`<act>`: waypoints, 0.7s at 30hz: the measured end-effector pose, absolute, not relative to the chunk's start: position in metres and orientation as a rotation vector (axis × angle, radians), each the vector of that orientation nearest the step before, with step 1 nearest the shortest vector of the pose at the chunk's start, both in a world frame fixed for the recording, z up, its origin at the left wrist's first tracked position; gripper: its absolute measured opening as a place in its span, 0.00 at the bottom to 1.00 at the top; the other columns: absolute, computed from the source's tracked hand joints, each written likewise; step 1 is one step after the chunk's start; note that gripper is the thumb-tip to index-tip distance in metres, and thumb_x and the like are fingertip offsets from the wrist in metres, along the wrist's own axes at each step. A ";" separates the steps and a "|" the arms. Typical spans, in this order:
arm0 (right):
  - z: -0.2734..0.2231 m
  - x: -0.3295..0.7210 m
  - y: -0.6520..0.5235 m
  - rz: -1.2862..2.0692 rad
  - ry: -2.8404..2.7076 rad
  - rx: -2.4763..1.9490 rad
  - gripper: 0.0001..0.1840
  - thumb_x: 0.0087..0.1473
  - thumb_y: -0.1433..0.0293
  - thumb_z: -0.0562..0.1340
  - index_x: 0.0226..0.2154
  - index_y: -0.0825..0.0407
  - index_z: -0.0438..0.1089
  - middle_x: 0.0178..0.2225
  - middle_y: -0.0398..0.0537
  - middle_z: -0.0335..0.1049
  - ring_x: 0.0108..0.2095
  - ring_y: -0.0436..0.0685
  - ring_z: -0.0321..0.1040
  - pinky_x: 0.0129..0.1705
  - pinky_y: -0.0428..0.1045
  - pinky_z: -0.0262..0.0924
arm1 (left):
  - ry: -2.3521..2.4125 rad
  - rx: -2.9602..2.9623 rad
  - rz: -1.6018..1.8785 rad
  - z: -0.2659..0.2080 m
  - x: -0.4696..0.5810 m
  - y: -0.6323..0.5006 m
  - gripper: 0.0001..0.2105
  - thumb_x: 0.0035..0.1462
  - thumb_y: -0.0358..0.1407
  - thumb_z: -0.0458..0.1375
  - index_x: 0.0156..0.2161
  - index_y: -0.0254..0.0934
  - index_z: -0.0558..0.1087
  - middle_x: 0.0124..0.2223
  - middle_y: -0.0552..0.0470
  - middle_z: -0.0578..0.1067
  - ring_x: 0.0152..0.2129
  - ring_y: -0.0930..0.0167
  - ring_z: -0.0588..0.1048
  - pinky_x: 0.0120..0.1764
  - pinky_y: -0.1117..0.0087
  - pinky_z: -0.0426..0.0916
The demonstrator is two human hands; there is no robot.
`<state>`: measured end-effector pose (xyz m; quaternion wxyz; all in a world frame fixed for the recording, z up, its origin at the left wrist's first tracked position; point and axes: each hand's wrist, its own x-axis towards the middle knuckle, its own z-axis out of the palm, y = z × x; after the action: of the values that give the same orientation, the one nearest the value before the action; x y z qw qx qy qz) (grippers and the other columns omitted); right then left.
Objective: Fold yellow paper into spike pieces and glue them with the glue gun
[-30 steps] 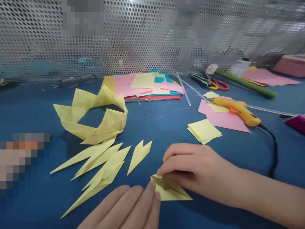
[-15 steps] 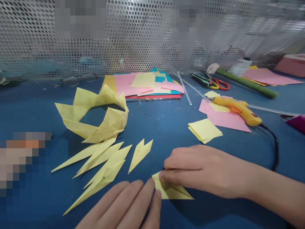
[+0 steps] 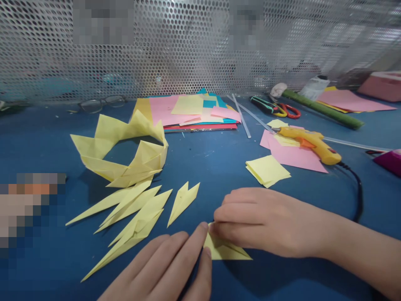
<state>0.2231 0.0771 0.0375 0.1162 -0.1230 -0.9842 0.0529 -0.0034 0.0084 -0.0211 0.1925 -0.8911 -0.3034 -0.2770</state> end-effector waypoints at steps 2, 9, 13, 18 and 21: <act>0.039 0.224 0.077 0.189 -2.870 -0.372 0.22 0.66 0.75 0.46 0.35 0.58 0.75 0.33 0.47 0.71 0.31 0.52 0.57 0.35 0.47 0.56 | -0.853 -2.492 -0.784 -0.021 -0.003 0.009 0.15 0.61 0.28 0.43 0.44 0.40 0.71 0.51 0.53 0.70 0.44 0.70 0.68 0.57 0.67 0.53; 0.038 0.222 0.076 0.389 -2.782 -0.440 0.12 0.61 0.76 0.55 0.40 0.61 0.74 0.36 0.50 0.72 0.35 0.51 0.61 0.38 0.44 0.59 | -0.695 -2.445 -0.719 -0.013 -0.003 0.013 0.14 0.60 0.28 0.46 0.43 0.39 0.72 0.46 0.56 0.74 0.41 0.73 0.69 0.61 0.66 0.49; 0.036 0.221 0.076 0.402 -2.763 -0.471 0.10 0.61 0.75 0.56 0.38 0.59 0.74 0.35 0.49 0.71 0.33 0.51 0.61 0.38 0.45 0.59 | -0.679 -2.431 -0.751 -0.012 -0.002 0.013 0.14 0.61 0.27 0.45 0.41 0.39 0.72 0.42 0.58 0.76 0.38 0.74 0.69 0.61 0.67 0.49; 0.036 0.221 0.075 0.401 -2.754 -0.550 0.13 0.61 0.75 0.55 0.28 0.56 0.71 0.32 0.47 0.68 0.32 0.50 0.59 0.37 0.47 0.56 | -0.720 -2.458 -0.730 -0.013 -0.002 0.013 0.13 0.61 0.29 0.45 0.44 0.39 0.71 0.45 0.58 0.75 0.39 0.74 0.68 0.60 0.69 0.49; 0.037 0.222 0.075 0.395 -2.761 -0.564 0.13 0.60 0.76 0.56 0.26 0.56 0.71 0.31 0.46 0.68 0.31 0.50 0.58 0.36 0.48 0.54 | -0.777 -2.471 -0.715 -0.014 -0.002 0.013 0.13 0.60 0.29 0.47 0.46 0.40 0.71 0.45 0.61 0.75 0.38 0.73 0.68 0.58 0.70 0.50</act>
<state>0.2222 0.0745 0.0370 0.1476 -0.1960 -0.9596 0.1374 -0.0021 0.0130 -0.0137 0.2252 -0.8960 -0.2816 -0.2591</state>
